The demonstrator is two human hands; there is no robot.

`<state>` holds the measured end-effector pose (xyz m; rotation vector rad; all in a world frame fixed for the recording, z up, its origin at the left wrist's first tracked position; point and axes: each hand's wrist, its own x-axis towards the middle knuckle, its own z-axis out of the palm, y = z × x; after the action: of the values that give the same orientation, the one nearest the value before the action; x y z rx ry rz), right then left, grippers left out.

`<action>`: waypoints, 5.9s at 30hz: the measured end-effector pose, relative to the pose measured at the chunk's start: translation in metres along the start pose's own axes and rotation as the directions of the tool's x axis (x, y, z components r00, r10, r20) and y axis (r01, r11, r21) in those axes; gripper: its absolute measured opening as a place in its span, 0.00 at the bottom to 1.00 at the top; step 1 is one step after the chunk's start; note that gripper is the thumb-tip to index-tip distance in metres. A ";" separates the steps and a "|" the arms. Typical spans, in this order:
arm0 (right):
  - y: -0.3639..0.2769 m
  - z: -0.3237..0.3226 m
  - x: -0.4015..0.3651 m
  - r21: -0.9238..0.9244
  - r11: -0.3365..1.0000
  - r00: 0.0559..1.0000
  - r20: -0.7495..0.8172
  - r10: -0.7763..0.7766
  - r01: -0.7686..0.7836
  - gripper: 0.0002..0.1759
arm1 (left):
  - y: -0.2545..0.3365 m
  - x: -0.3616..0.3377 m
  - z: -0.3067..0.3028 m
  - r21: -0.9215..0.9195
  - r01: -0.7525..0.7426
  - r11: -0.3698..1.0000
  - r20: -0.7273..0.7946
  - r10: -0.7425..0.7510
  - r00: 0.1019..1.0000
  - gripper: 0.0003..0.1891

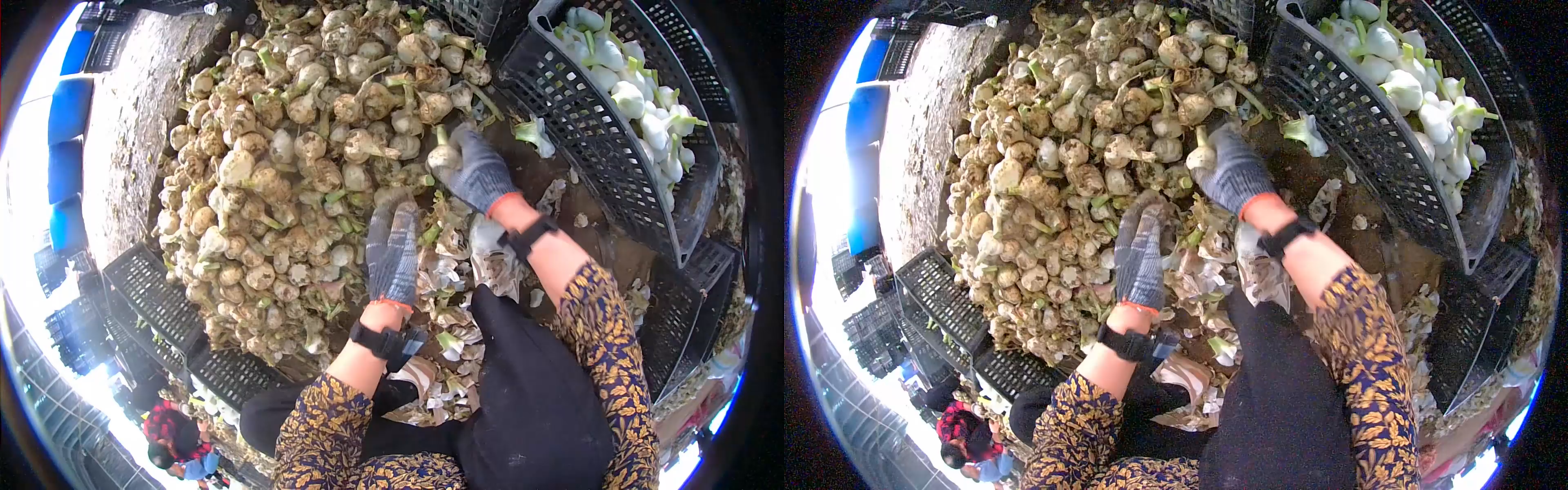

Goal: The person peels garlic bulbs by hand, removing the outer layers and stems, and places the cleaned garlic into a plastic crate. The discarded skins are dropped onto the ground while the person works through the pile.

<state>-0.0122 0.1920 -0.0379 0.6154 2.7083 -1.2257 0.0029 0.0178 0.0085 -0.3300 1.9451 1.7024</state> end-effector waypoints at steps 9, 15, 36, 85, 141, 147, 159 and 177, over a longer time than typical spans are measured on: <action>-0.020 -0.002 -0.068 0.510 0.849 0.957 0.289 -0.017 -0.139 0.18 | 0.004 -0.004 0.015 -0.337 0.122 0.934 0.056 -0.110 0.992 0.25; -0.011 -0.003 -0.064 0.427 0.903 0.954 0.256 -0.158 0.035 0.17 | -0.021 -0.003 0.000 0.194 -0.302 0.933 0.042 0.299 0.953 0.18; -0.008 -0.012 -0.079 0.063 0.855 0.848 0.107 -0.518 0.515 0.11 | -0.039 -0.009 -0.001 0.515 -0.590 0.622 0.100 0.640 0.762 0.16; 0.005 -0.026 -0.072 0.895 0.303 0.925 0.237 0.296 -0.326 0.17 | -0.002 0.003 -0.011 -0.634 0.377 0.675 0.259 -0.275 0.926 0.14; -0.028 -0.065 -0.079 0.828 0.295 0.879 0.453 0.151 -0.477 0.15 | 0.000 0.029 -0.012 -0.798 0.388 0.461 0.101 -0.532 0.841 0.16; 0.019 -0.023 -0.081 -0.091 0.973 0.974 -0.067 -0.217 0.211 0.18 | 0.031 0.037 -0.003 -0.825 0.248 0.507 0.014 -0.420 0.907 0.15; 0.043 -0.014 -0.042 0.021 0.991 0.968 -0.219 -0.126 0.133 0.16 | 0.137 0.020 0.059 -0.555 -0.001 0.832 0.410 0.274 0.870 0.18; 0.056 -0.013 0.046 -0.146 0.939 0.915 -0.314 0.254 -0.311 0.25 | 0.032 -0.001 0.003 -0.091 0.066 0.994 0.055 -0.061 0.997 0.17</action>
<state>-0.0311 0.2497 -0.0800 1.1962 2.7818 -0.8451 -0.0114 0.0265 0.0358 -0.3739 1.8038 1.7463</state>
